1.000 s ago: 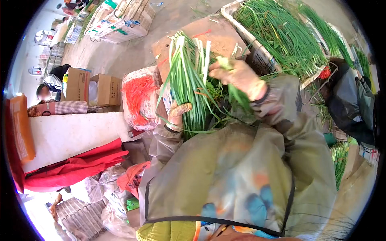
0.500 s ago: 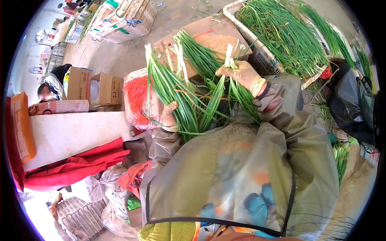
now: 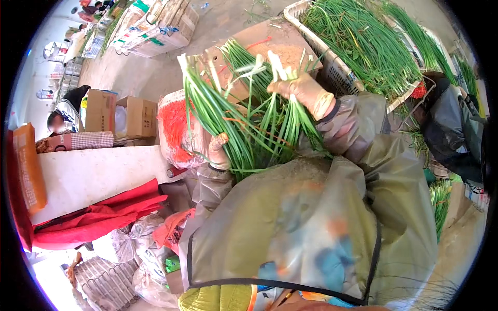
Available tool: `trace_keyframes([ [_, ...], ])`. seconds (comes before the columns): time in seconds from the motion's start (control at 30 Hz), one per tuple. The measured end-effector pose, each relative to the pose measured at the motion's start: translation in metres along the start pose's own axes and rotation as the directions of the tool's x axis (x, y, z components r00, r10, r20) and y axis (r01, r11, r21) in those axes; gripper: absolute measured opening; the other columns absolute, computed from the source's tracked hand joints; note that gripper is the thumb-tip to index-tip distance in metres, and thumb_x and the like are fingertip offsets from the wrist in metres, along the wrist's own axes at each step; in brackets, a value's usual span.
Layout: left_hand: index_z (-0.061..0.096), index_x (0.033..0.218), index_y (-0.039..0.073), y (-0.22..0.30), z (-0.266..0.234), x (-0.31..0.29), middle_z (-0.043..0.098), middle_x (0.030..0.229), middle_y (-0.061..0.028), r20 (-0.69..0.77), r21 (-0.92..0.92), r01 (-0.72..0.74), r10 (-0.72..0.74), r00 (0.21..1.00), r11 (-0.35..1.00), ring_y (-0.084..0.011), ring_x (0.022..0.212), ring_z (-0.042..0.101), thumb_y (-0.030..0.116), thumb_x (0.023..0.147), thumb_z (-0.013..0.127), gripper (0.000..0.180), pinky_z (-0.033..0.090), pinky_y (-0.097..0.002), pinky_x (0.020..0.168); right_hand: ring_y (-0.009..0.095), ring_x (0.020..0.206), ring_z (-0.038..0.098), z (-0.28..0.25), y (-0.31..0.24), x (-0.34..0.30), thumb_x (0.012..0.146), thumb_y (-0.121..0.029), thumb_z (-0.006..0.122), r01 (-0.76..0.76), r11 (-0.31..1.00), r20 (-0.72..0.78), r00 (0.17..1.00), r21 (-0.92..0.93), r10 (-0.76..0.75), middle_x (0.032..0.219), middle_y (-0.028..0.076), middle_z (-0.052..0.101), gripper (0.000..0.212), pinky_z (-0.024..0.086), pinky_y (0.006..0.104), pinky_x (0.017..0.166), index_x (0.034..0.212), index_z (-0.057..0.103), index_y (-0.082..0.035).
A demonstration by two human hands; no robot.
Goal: The person sorts scallions by hand, picking them up from a pile, removing individual stalks, and placing them into a white plastic crate.
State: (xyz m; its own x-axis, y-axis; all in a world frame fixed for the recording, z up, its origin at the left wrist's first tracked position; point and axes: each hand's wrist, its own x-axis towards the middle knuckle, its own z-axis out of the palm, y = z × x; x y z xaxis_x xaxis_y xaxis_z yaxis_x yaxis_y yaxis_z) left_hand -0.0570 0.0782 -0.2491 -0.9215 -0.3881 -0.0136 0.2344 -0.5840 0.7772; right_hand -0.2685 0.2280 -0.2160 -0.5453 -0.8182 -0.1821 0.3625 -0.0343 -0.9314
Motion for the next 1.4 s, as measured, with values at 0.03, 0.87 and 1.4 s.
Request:
trace_keyframes([
  [0.03,0.046,0.112,0.002,-0.003,-0.004,-0.001,0.056,0.101,-0.0163,-0.024,-0.077,0.003,-0.005,1.000,0.997,-0.0272,0.086,0.059,0.021,0.067,0.071,0.055,0.051,-0.0399,0.076,0.006,0.054,0.046,-0.007,-0.002,0.001,0.071,-0.015,0.071,0.010,1.000,-0.083,0.996,-0.027,-0.012,0.063,-0.002,0.054,0.016,0.033,0.0202,0.048,0.080,0.065,-0.003],
  [0.87,0.041,0.120,-0.002,0.014,0.045,0.010,0.055,0.108,-0.0190,0.084,0.077,0.136,-0.143,0.986,0.988,-0.0306,0.090,0.058,0.035,0.064,0.073,0.075,0.051,-0.0426,0.076,0.007,0.058,0.050,0.006,-0.032,-0.004,0.075,-0.021,0.070,0.053,0.998,0.008,0.999,-0.027,-0.052,0.070,0.000,0.059,0.026,0.038,0.0202,0.051,0.092,0.062,-0.003],
  [1.4,0.038,0.124,-0.001,-0.023,0.020,-0.001,0.053,0.112,-0.0197,-0.006,-0.164,0.158,-0.161,0.987,0.974,-0.0299,0.095,0.056,0.027,0.068,0.069,0.070,0.048,-0.0421,0.084,0.007,0.057,0.048,0.007,0.007,-0.001,0.077,-0.015,0.068,-0.050,0.997,0.274,0.960,-0.051,0.063,0.074,0.002,0.060,0.024,0.037,0.0210,0.050,0.095,0.062,-0.001],
])
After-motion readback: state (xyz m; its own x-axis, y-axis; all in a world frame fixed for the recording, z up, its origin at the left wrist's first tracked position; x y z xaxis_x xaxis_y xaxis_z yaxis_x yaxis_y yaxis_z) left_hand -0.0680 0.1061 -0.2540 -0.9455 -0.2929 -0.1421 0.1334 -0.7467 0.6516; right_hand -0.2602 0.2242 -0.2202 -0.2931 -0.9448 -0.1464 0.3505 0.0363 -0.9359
